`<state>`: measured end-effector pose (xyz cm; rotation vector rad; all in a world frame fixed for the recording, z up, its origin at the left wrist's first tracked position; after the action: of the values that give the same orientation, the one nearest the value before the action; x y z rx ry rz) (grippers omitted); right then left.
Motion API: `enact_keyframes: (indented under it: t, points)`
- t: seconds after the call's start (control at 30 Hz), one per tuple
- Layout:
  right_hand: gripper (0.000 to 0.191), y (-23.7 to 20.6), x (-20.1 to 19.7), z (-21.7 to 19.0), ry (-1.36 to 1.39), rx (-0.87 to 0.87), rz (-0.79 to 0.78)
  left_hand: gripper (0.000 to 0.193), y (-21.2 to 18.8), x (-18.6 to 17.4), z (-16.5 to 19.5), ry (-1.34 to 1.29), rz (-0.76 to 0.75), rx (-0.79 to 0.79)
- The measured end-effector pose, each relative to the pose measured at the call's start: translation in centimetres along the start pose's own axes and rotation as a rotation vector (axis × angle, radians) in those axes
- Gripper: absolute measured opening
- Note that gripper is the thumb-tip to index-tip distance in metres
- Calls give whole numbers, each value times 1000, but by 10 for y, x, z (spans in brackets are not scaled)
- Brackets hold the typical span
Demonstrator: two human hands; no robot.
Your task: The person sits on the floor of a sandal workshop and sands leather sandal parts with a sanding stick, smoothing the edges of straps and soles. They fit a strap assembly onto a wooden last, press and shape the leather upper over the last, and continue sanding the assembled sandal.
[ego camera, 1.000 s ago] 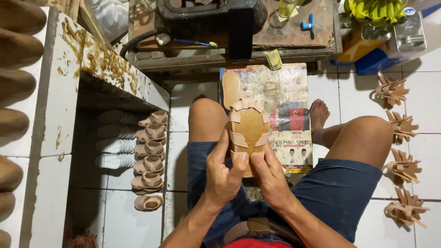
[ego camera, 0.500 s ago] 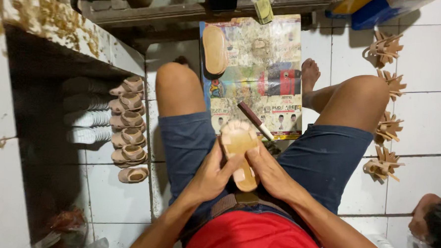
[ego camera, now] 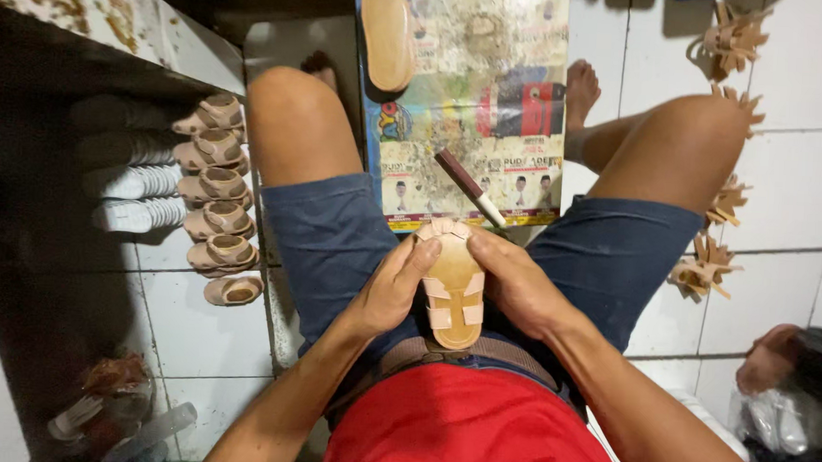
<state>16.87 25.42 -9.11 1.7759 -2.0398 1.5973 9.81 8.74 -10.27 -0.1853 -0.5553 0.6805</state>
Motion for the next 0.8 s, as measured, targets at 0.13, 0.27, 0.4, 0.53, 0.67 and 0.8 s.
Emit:
enact_keyframes:
  t: [0.13,0.27,0.4,0.53,0.67,0.8]
  points:
    - [50,-6,2,2,-199,-194,24,44,-1,-1,-1,39,7,-28]
    - [50,-17,7,-15,-541,-334,-38,38,0,-9,6,-5,-62,-90]
    - [48,-28,13,-39,-687,-429,-86,34,-3,-7,23,117,-42,31]
    - [41,-29,10,-45,-654,-367,-75,32,-11,8,43,112,-24,18]
    - [29,-24,4,-35,-461,-236,-31,29,-14,30,58,337,138,-13]
    - [22,-41,18,-46,-616,-602,-98,30,-14,39,73,556,126,172]
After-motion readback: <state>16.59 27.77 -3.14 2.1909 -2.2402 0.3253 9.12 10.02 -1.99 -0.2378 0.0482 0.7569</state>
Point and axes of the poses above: each hand's wrist, its own y-axis towards the middle knuckle, its own x-axis out of the palm, z = x × y, the point moved 2 cm from there along y, towards the middle knuckle, and after that the axes turned 4 degrees about y, right-handed, at the moved point
